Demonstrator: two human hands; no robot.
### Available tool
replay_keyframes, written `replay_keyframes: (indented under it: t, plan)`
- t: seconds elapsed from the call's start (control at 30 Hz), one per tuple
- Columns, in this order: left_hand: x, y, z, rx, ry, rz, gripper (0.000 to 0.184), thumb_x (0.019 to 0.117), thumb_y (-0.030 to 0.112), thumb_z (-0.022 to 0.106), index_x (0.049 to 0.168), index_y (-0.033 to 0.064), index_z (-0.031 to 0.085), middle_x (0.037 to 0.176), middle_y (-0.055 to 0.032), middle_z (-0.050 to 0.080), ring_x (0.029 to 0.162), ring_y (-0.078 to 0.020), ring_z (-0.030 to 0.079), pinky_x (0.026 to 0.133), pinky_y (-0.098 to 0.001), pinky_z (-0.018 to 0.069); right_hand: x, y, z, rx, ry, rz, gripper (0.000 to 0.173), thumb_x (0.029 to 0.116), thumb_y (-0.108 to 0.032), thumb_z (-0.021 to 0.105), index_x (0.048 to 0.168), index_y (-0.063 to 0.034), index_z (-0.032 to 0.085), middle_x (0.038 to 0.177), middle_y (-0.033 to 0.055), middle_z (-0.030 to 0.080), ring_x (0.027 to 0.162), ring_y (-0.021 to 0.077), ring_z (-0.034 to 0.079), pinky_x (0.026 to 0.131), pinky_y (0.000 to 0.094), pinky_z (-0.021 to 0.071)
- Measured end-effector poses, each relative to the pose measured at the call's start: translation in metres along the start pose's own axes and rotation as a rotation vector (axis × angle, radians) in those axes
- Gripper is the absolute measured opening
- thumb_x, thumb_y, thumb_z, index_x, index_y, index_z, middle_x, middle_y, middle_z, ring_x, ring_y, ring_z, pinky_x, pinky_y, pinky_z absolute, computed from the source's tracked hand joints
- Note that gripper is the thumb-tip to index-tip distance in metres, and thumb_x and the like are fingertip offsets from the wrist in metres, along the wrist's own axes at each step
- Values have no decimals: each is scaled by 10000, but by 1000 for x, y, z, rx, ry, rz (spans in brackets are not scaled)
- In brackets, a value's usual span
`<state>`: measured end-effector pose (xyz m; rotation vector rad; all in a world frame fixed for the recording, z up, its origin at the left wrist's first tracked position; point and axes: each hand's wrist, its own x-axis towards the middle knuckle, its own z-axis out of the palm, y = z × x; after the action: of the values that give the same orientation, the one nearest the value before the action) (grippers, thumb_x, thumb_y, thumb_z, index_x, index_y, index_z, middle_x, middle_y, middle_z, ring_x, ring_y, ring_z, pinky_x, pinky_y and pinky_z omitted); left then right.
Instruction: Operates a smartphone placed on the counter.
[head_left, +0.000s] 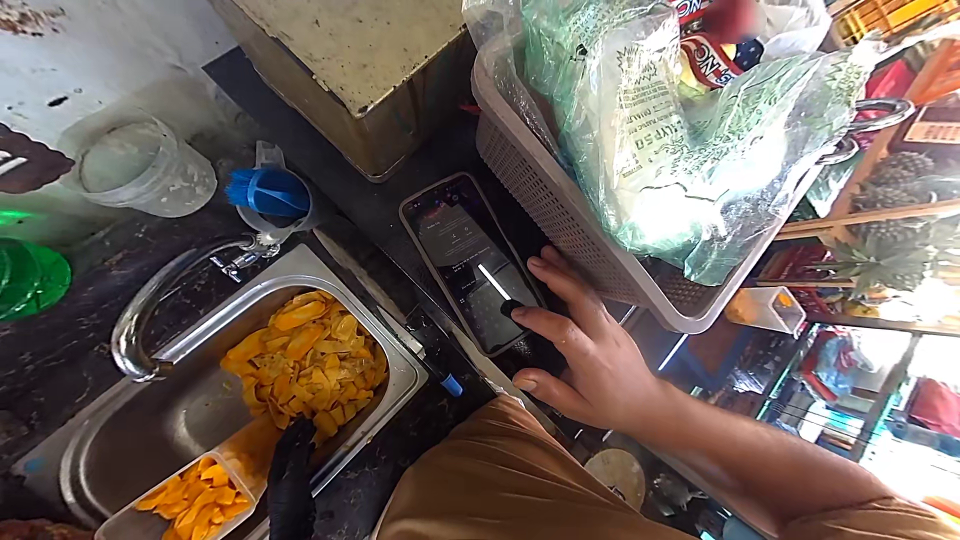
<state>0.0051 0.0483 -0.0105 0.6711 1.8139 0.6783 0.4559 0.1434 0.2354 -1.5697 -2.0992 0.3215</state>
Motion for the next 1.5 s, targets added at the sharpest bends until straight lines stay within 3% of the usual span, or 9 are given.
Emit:
replay_keyframes:
  t: [0.47, 0.67, 0.77, 0.97, 1.23, 1.5]
  plan:
    - [3, -4, -1, 15, 5, 15, 533, 998, 387, 532, 1420, 63, 563, 1452, -100, 573, 1309, -207, 551, 1032, -424, 492, 10, -4, 1, -61, -80, -17, 582, 1000, -682, 446, 1447, -327, 558, 1616, 198, 372, 1543, 405, 244, 1189, 556, 364]
    - [4, -4, -1, 19, 9, 0, 529, 1000, 384, 541, 1416, 58, 564, 1445, -106, 577, 1301, -211, 556, 1022, -427, 498, 10, -5, 1, -47, -30, 50, 712, 1009, -650, 463, 1457, -101, 528, 1587, 199, 424, 1530, 344, 317, 1211, 480, 374]
    - [3, -3, 0, 13, 8, -4, 528, 996, 372, 543, 1416, 52, 560, 1440, -111, 580, 1299, -213, 556, 1025, -427, 492, 10, -5, 2, -54, -32, 52, 708, 1015, -642, 458, 1471, -104, 524, 1593, 193, 421, 1531, 338, 316, 1210, 475, 375]
    - [2, -3, -1, 2, 5, 7, 536, 995, 375, 530, 1427, 60, 550, 1445, -106, 579, 1304, -210, 554, 1026, -418, 492, 5, -2, 1, 1, 3, 22, 567, 1022, -607, 483, 1308, -133, 610, 1562, 196, 453, 1522, 357, 328, 1196, 488, 395]
    - [2, -3, 0, 7, 7, 4, 523, 1000, 376, 528, 1418, 64, 560, 1441, -99, 582, 1298, -202, 554, 1018, -415, 492, 3, -1, 0, 8, 3, -14, 551, 1020, -624, 468, 1279, -159, 610, 1570, 189, 439, 1533, 365, 298, 1208, 498, 372]
    - [4, -5, -1, -10, -6, 16, 544, 989, 370, 527, 1427, 48, 538, 1447, -117, 569, 1297, -206, 556, 1021, -416, 496, 4, -2, 2, 32, 58, 27, 557, 1022, -543, 537, 1305, -64, 559, 1518, 213, 497, 1497, 346, 379, 1193, 474, 410]
